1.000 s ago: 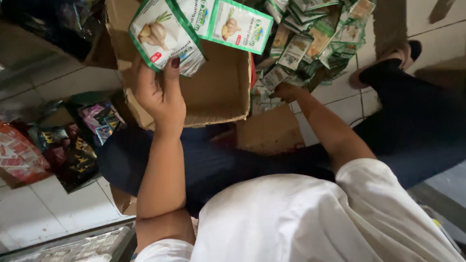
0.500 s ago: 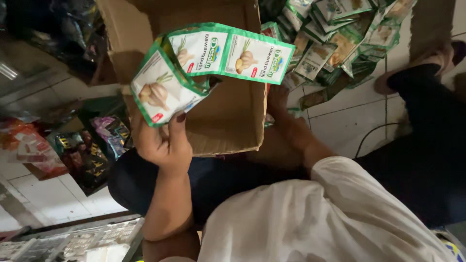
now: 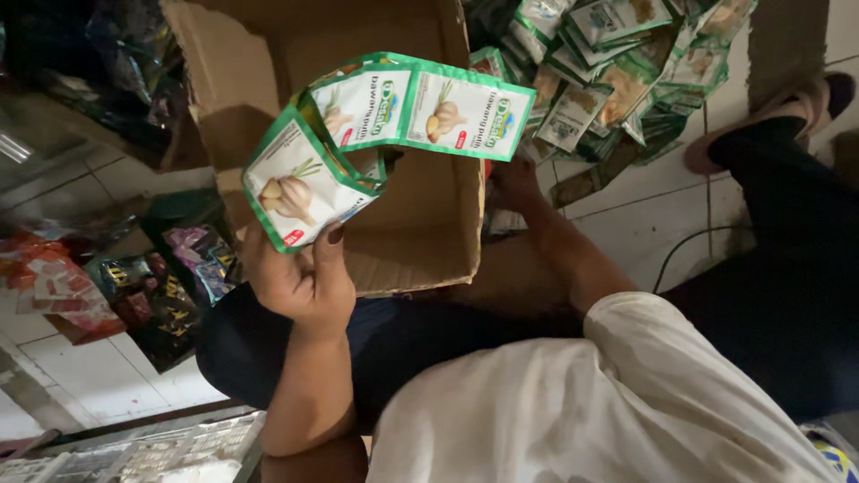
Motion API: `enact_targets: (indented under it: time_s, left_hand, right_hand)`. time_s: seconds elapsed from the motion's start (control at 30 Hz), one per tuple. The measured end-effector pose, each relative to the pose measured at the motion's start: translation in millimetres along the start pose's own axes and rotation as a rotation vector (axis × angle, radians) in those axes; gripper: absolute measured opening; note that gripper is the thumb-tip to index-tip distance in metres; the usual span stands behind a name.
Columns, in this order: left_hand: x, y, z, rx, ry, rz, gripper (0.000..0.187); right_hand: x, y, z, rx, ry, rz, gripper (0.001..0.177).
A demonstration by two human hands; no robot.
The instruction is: The person sits on the floor and sorts small green and white packets from a pile into a cardboard box. They pick up stacks of packets, align them, and place them neatly inside the box.
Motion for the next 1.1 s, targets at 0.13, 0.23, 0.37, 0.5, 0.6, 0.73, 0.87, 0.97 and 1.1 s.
enact_targets:
  time_s: [0.13,0.23,0.37,0.5,0.6,0.73,0.87,0.97,1.1]
  left_hand:
    - [0.0,-3.3,-3.2,-0.044,0.007,-0.048,0.032]
    - [-2.6,-2.8,-3.9,-0.087,-0.016,-0.087,0.029]
    - [-4.6,-5.4,-5.6,-0.053,-0.027,-0.044,0.030]
    - [-5.1,-6.9,-5.3,0.021,-0.032,-0.022,0.026]
    - [-9.9,-2.8,-7.1,-0.008,-0.018,-0.069,0.031]
    - [-10.8,4.5,-5.1,-0.129,-0.042,-0.065,0.030]
    - [-6.8,10.2,-3.4,0.150,0.050,-0.025,0.031]
    - [-7.0,14.3,2.6,0.158,0.027,-0.064,0.029]
    - [-7.0,18.2,4.0,0.119,0.039,-0.092,0.029]
  right_hand:
    - [11.7,5.5,-3.2,-0.009,-0.083,-0.022,0.066]
    - [5.6,5.6,-11.9,0.146,-0.181,-0.088,0.078]
    - [-9.1,5.9,-17.6,0.100,-0.088,-0.126,0.085]
    - [-11.8,3.1,-18.6,0.091,-0.009,0.035,0.077]
    - [-19.2,9.1,-13.9,0.152,-0.209,0.088,0.041]
    - [-12.7,6.1,8.3,0.079,-0.463,0.066,0.054]
    - [-3.4,13.6,82.8,-0.102,-0.674,-0.067,0.067]
    - [-2.7,21.5,172.9,-0.179,-0.741,-0.202,0.078]
    - [-29.7,23.0,313.4,0.049,-0.418,-0.033,0.080]
Point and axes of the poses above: each hand's wrist, its own x-axis away from the middle knuckle, its own z-axis out of the back of the hand, y = z × x, the point moved 4 cm from there along -x, towards the middle knuckle, and after that the axes turned 14 degrees about -z, right-handed, at the moved point
